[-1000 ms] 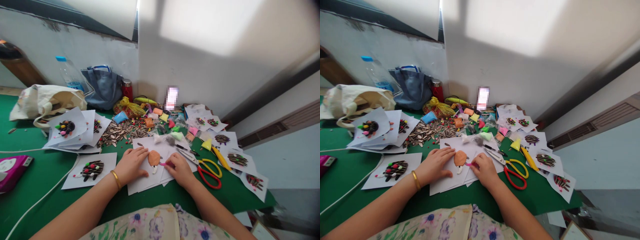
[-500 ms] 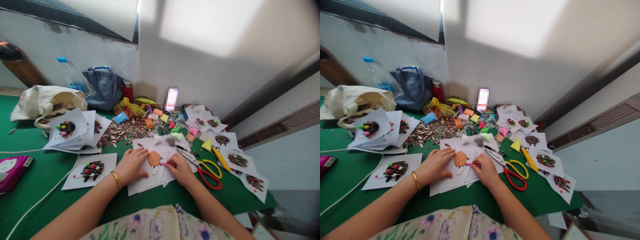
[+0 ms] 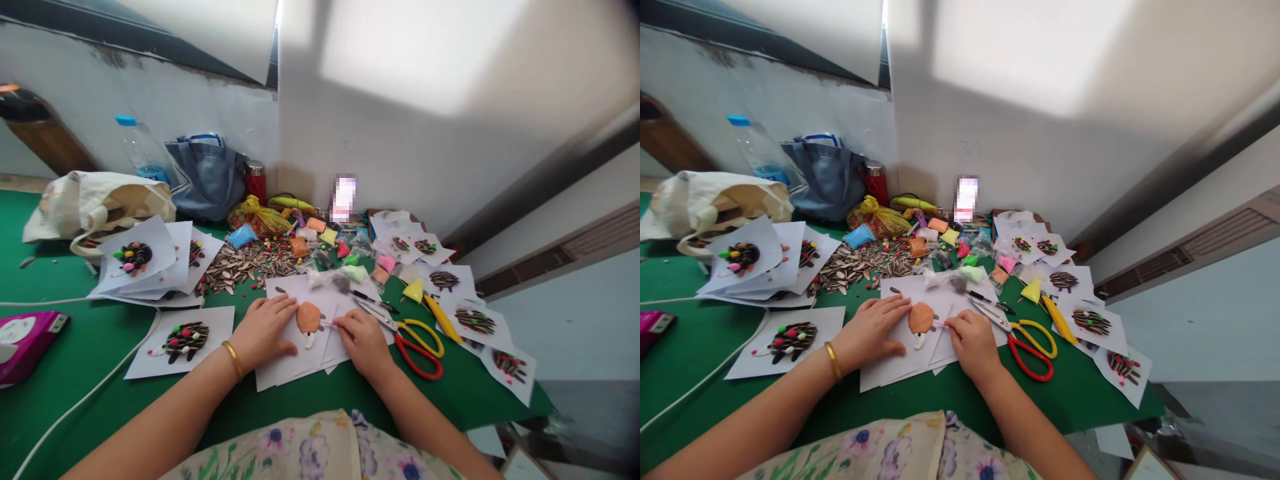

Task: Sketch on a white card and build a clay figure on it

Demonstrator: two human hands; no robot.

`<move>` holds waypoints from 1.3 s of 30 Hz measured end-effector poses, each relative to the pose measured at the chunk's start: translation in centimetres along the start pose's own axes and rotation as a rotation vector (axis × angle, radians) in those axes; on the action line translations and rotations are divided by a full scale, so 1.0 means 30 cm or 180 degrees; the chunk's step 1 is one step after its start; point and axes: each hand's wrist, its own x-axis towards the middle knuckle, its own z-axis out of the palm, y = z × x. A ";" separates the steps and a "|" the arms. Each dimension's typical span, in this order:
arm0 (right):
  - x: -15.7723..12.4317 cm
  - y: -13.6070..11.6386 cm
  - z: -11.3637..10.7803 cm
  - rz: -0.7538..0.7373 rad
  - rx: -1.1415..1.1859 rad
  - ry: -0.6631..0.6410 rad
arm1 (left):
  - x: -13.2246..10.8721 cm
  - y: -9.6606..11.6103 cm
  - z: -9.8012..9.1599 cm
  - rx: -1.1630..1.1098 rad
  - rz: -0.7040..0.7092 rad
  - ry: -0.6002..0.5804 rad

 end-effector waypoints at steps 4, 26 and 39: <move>-0.006 -0.024 -0.005 -0.0186 -0.0567 0.0047 | 0.001 0.002 0.000 0.0013 -0.0005 0.0015; -0.012 -0.045 -0.006 -0.0316 -0.0786 0.0121 | 0.000 -0.001 0.003 0.0003 -0.0001 0.0015; 0.045 -0.040 -0.015 -0.0195 -0.1022 -0.0133 | -0.002 -0.001 0.005 -0.0014 0.0015 0.0036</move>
